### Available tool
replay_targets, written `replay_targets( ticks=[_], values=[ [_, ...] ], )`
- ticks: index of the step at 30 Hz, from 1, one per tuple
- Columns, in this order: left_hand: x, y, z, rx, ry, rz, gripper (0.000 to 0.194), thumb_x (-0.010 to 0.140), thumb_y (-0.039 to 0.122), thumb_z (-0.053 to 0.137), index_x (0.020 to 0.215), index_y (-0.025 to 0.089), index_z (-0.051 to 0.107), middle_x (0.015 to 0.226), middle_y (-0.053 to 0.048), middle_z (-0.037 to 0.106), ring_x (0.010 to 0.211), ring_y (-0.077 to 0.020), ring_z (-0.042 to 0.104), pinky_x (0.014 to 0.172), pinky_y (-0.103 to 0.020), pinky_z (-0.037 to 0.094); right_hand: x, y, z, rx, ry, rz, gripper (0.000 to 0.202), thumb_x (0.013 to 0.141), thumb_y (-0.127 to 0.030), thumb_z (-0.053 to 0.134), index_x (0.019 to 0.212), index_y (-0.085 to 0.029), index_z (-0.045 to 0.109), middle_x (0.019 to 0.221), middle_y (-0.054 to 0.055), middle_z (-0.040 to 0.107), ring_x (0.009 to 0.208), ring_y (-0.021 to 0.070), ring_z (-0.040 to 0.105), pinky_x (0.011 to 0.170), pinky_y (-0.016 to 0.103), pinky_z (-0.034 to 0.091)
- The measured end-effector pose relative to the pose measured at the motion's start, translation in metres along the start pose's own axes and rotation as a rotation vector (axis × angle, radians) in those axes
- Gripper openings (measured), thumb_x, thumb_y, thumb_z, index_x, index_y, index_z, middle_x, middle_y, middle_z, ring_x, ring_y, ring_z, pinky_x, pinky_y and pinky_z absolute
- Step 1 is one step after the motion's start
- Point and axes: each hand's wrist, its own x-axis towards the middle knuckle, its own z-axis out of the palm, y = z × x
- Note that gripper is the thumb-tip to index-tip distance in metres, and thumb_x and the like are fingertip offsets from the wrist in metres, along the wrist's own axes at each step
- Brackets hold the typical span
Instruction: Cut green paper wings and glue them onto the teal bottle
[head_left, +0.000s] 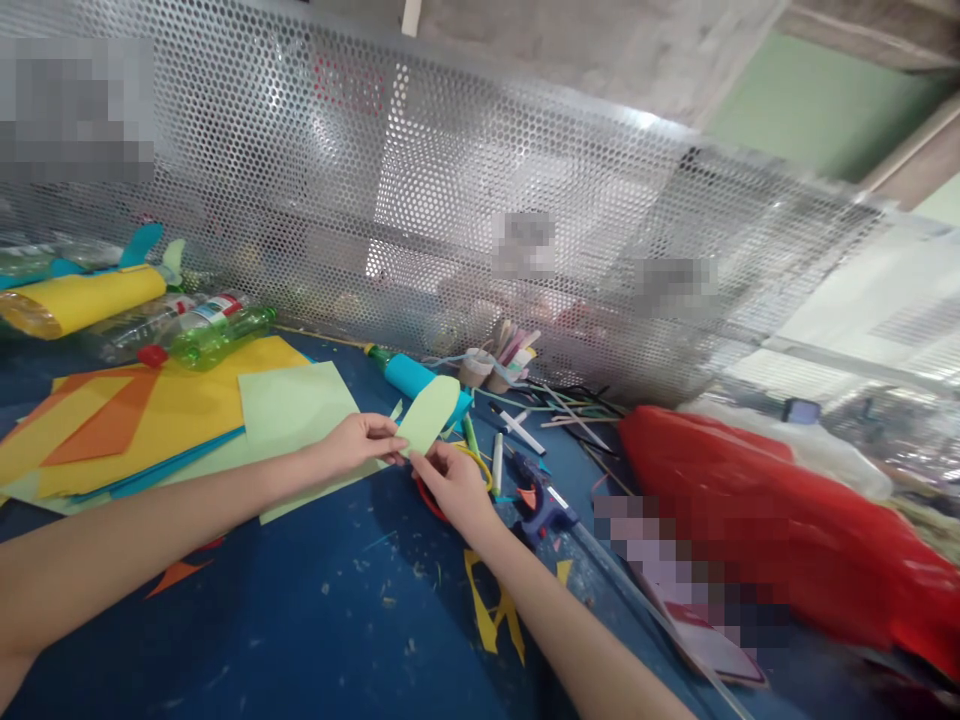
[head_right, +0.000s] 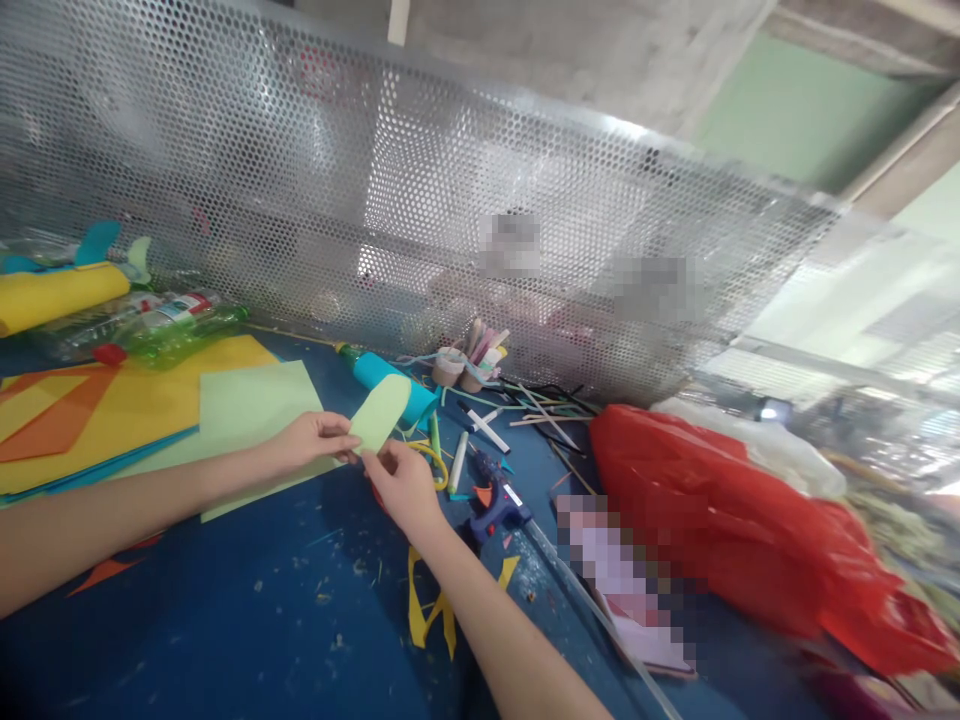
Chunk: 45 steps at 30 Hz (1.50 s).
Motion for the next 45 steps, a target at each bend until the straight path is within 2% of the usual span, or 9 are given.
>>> replay_targets(
  ticks=[20,30,37,45],
  values=[
    [-0.0002,0.0003,-0.0001,0.019,0.003,-0.011,0.029,0.062,0.037,0.074,0.072,0.013,0.061,0.066,-0.002,0.068,0.066,-0.0151,0.066,0.069,-0.028,0.052,0.0003,0.0032,-0.0001,-0.011,-0.021,-0.019,0.033,0.082,-0.044,0.05,0.068,-0.016,0.059,0.063,0.003,0.064,0.058,0.0149,0.057,0.057,0.024,0.043],
    [0.0015,-0.0032,-0.003,0.036,-0.111,0.055,0.034,0.064,0.032,0.075,0.088,0.011,0.063,0.086,-0.008,0.07,0.077,-0.0176,0.066,0.075,-0.031,0.051,0.0005,0.0022,0.0002,0.015,0.005,-0.008,0.031,0.082,-0.042,0.051,0.065,-0.017,0.058,0.062,0.002,0.063,0.057,0.0151,0.057,0.056,0.024,0.042],
    [0.0009,-0.0047,-0.0031,0.084,-0.071,0.057,0.031,0.064,0.033,0.074,0.084,0.012,0.064,0.078,-0.007,0.07,0.071,-0.017,0.065,0.07,-0.03,0.05,0.0013,0.0044,0.0003,0.037,0.007,0.003,0.028,0.08,-0.043,0.053,0.07,-0.017,0.058,0.065,0.003,0.064,0.059,0.0167,0.058,0.059,0.026,0.044],
    [0.0014,-0.0038,-0.0032,0.014,-0.082,0.033,0.029,0.063,0.031,0.074,0.083,0.011,0.063,0.076,-0.006,0.07,0.069,-0.0152,0.065,0.071,-0.029,0.051,0.001,0.0059,0.0012,0.028,0.023,-0.012,0.026,0.08,-0.04,0.053,0.069,-0.017,0.057,0.065,0.003,0.062,0.06,0.0163,0.056,0.058,0.026,0.043]
  ],
)
